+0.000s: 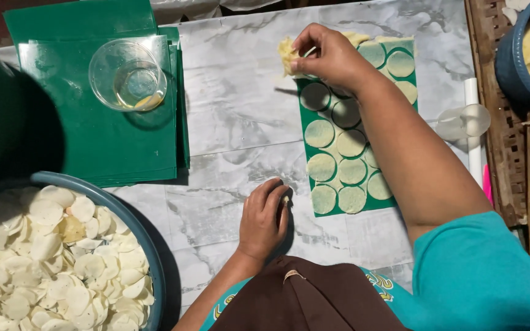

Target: Rolling out dough on a mat and cutting it into small uniform circles using a round cutter tool.

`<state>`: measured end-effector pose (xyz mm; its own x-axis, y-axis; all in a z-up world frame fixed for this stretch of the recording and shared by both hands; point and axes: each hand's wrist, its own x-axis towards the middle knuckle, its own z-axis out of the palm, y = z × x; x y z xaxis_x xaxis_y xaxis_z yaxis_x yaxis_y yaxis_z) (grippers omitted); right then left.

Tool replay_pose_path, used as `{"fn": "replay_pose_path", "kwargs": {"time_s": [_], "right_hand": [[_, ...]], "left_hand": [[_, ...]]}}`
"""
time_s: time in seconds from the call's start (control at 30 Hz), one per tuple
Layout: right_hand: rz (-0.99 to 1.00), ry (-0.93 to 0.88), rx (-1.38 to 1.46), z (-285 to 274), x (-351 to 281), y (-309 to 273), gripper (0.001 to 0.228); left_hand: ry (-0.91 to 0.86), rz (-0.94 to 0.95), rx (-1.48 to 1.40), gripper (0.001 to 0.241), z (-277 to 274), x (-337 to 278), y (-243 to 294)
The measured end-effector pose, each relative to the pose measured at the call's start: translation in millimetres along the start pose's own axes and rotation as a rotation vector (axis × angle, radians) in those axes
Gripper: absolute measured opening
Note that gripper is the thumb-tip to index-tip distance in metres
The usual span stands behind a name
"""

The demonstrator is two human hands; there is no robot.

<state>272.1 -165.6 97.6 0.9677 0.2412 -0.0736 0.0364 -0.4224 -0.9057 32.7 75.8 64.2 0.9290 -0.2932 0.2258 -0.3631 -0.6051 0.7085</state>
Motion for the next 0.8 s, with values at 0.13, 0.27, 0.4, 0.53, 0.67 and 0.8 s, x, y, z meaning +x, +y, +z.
{"fn": "replay_pose_path", "kwargs": {"time_s": [0.13, 0.27, 0.4, 0.53, 0.67, 0.8], "right_hand": [[0.037, -0.026, -0.186, 3.8, -3.8, 17.2, 0.025], [-0.170, -0.061, -0.575, 15.2, 2.0, 34.9, 0.025], [-0.151, 0.064, -0.142, -6.6, 40.5, 31.6, 0.024], [-0.216, 0.103, -0.107, -26.9, 51.5, 27.1, 0.021], [-0.115, 0.071, -0.352, -14.1, 47.2, 31.1, 0.022], [-0.023, 0.124, -0.246, -1.1, 49.2, 60.1, 0.026]], "left_hand": [[0.009, -0.004, -0.002, 0.035, -1.5, 0.3, 1.6], [0.008, -0.008, 0.003, 0.036, 1.1, 0.8, -0.1], [-0.003, -0.005, 0.024, 0.038, 2.0, 0.2, -2.2], [-0.001, -0.007, 0.013, 0.037, 1.1, 0.2, -1.4], [-0.001, -0.009, 0.013, 0.038, 1.2, 3.2, -2.3], [-0.019, -0.009, 0.020, 0.038, 0.1, 3.6, -0.9]]}}
